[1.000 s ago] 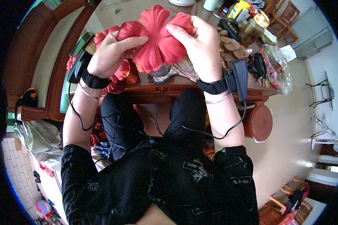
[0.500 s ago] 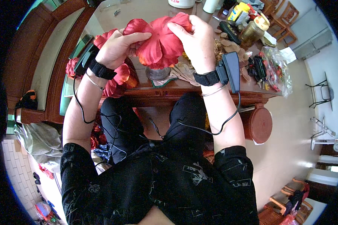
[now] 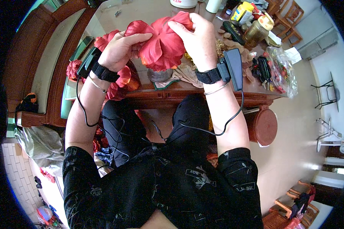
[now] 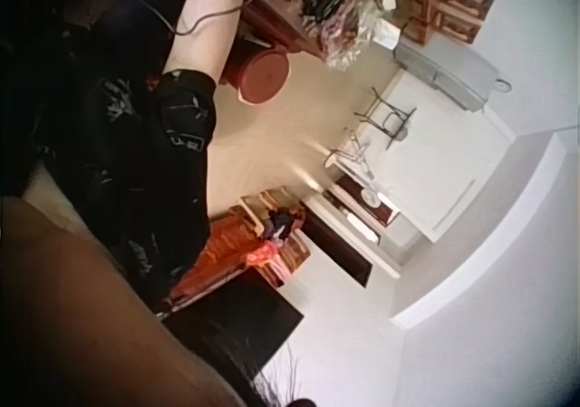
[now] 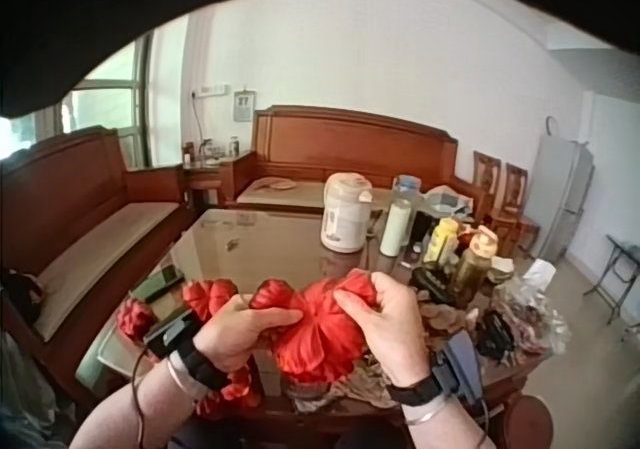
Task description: Arranging and assembling artificial flowers and petals at a workshop table.
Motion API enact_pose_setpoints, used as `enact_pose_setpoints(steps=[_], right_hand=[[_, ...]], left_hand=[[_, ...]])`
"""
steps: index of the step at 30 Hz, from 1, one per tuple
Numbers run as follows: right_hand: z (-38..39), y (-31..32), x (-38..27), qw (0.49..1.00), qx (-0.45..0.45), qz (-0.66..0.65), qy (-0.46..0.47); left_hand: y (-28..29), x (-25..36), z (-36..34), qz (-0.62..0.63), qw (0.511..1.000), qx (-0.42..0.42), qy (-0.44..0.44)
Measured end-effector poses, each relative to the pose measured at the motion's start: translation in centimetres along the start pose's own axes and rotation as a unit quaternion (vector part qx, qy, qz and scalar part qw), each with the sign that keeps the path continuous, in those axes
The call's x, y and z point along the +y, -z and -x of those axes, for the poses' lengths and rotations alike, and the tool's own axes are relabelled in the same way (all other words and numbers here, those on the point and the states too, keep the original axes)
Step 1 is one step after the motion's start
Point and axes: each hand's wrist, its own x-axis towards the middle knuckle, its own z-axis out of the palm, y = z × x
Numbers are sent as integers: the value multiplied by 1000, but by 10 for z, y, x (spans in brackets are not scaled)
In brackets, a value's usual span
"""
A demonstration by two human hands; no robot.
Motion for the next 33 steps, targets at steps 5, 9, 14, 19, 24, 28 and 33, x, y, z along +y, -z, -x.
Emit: enact_pose_setpoints(steps=[5,9,14,19,24,28,33], right_hand=[[-1,2,0,999,-7,42,7],[0,3,4,999,-16,17,-36],[5,10,1,993,-55,-54,-89],[7,14,4,994,-80,-14,-77],[9,13,11,994,-73,-9,-82],[12,10,16,993,-68,-34,-88],[16,6,33,994,-77,-30,-77]], left_hand=[[-2,-3,-1,23,1000,7,-2],[1,-6,-2,11,1000,7,5],[-2,-8,0,17,1000,16,-7],[1,-11,-1,1,1000,9,-2],[-1,-11,0,-16,1000,10,-6],[3,-22,-3,-31,999,14,-21],[0,-33,-4,-50,998,24,-34]])
